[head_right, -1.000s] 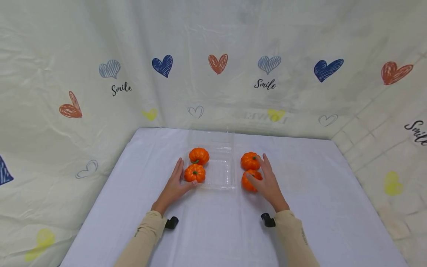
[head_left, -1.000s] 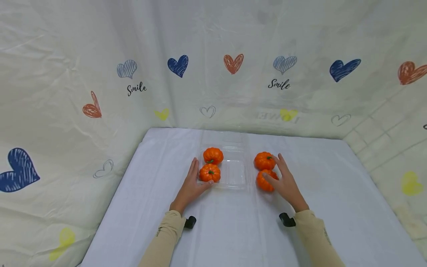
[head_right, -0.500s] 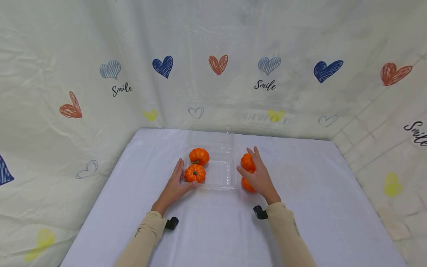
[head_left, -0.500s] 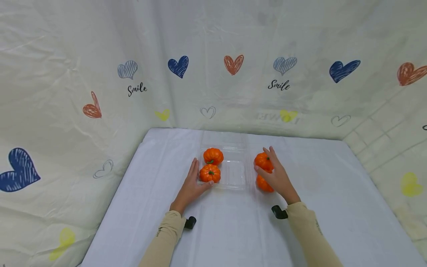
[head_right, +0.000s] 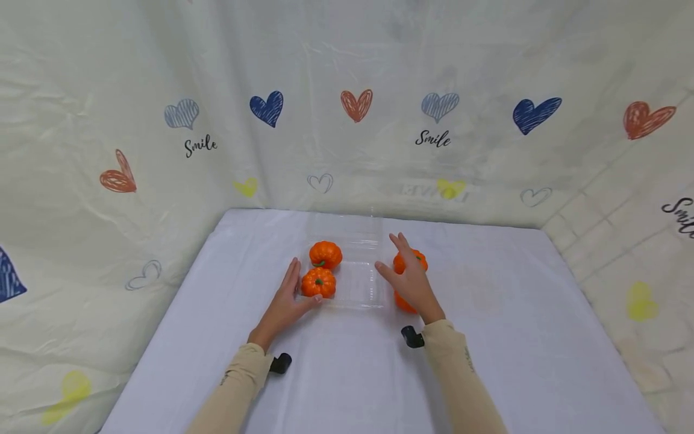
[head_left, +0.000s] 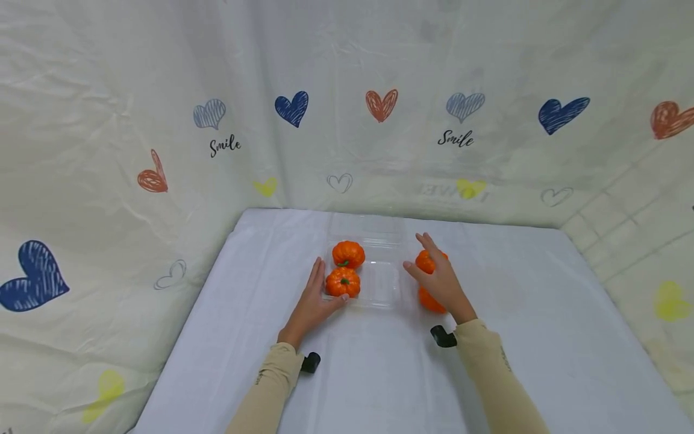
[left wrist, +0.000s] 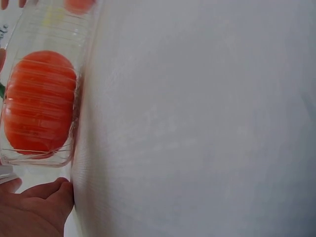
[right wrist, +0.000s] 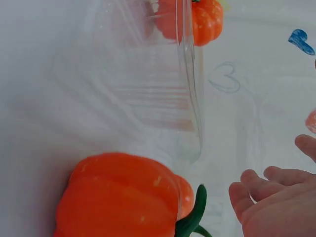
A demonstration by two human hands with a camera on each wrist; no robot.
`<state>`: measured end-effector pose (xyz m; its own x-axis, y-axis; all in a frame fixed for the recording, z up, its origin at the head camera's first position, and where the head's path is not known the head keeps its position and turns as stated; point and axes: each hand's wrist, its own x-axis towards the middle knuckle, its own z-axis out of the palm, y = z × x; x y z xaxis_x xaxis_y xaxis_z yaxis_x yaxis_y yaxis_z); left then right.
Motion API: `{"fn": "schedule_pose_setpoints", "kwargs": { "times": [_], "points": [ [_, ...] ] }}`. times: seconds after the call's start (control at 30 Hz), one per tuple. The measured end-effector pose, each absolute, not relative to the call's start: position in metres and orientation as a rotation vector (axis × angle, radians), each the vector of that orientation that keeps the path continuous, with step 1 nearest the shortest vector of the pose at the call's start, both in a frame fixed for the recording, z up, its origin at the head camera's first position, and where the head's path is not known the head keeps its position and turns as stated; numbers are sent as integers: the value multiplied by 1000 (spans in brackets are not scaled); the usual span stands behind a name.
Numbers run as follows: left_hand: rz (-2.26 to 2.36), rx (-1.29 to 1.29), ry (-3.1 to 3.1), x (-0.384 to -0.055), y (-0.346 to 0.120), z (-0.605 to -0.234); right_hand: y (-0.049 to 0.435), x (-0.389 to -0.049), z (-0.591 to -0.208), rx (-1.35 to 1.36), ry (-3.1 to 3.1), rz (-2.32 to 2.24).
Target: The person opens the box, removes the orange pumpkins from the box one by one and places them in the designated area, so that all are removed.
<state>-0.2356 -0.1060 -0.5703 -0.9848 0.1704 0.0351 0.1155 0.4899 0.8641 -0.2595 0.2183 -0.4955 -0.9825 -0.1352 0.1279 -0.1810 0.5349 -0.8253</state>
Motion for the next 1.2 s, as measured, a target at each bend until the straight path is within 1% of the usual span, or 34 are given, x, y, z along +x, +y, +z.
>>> {"fn": "schedule_pose_setpoints", "kwargs": {
  "times": [0.23, 0.7, 1.2],
  "points": [
    [1540, 272, 2667, -236, -106, -572, 207, -264, -493, 376, -2680, 1503],
    [1525, 280, 2688, -236, -106, -573, 182, -276, -475, 415, -2684, 1525],
    [1527, 252, 2661, -235, -106, -568, 153, -301, -470, 599, -2755, 1481]
  ]
}}
